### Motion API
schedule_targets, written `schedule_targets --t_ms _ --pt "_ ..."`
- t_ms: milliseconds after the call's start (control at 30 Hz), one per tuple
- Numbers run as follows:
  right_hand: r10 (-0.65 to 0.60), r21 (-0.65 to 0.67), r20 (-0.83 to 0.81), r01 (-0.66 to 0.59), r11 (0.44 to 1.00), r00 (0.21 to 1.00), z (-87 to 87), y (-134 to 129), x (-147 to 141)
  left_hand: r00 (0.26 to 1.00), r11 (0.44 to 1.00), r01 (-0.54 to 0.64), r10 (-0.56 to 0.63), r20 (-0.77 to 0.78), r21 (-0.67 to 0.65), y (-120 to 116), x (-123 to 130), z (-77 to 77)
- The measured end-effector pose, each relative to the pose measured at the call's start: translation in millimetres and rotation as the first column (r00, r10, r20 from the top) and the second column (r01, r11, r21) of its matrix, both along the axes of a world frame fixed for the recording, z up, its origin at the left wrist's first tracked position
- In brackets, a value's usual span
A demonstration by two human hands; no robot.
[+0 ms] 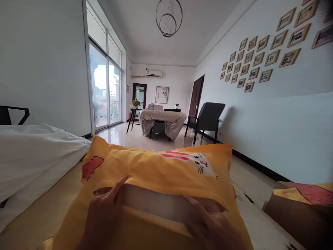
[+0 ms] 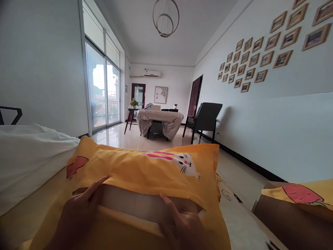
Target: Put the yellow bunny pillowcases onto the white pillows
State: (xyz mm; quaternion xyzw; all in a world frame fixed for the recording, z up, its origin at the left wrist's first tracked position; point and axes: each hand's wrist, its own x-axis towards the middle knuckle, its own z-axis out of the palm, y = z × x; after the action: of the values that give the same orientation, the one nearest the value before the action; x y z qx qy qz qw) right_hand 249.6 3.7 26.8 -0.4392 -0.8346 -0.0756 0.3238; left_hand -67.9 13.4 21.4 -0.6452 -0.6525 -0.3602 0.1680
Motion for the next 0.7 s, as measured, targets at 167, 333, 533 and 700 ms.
schedule_targets --t_ms 167,333,533,700 --pt "-0.037 0.047 -0.057 0.040 0.998 0.998 0.3 6 -1 0.998 0.963 0.059 -0.059 -0.009 0.262 7 -2 -9.2" --pt "-0.143 0.086 -0.119 0.153 0.984 0.983 -3.7 19 -6 0.997 0.918 0.076 -0.066 -0.038 0.390 3 0 -8.7" --pt "-0.200 0.373 -0.114 0.229 0.899 0.973 -7.7 33 -10 0.997 0.862 0.078 -0.079 -0.020 0.501 -8 8 -8.1" --pt "-0.121 0.372 -0.220 0.198 0.907 0.968 -9.7 28 -9 0.999 0.859 0.052 -0.039 -0.037 0.510 -19 4 -18.4"
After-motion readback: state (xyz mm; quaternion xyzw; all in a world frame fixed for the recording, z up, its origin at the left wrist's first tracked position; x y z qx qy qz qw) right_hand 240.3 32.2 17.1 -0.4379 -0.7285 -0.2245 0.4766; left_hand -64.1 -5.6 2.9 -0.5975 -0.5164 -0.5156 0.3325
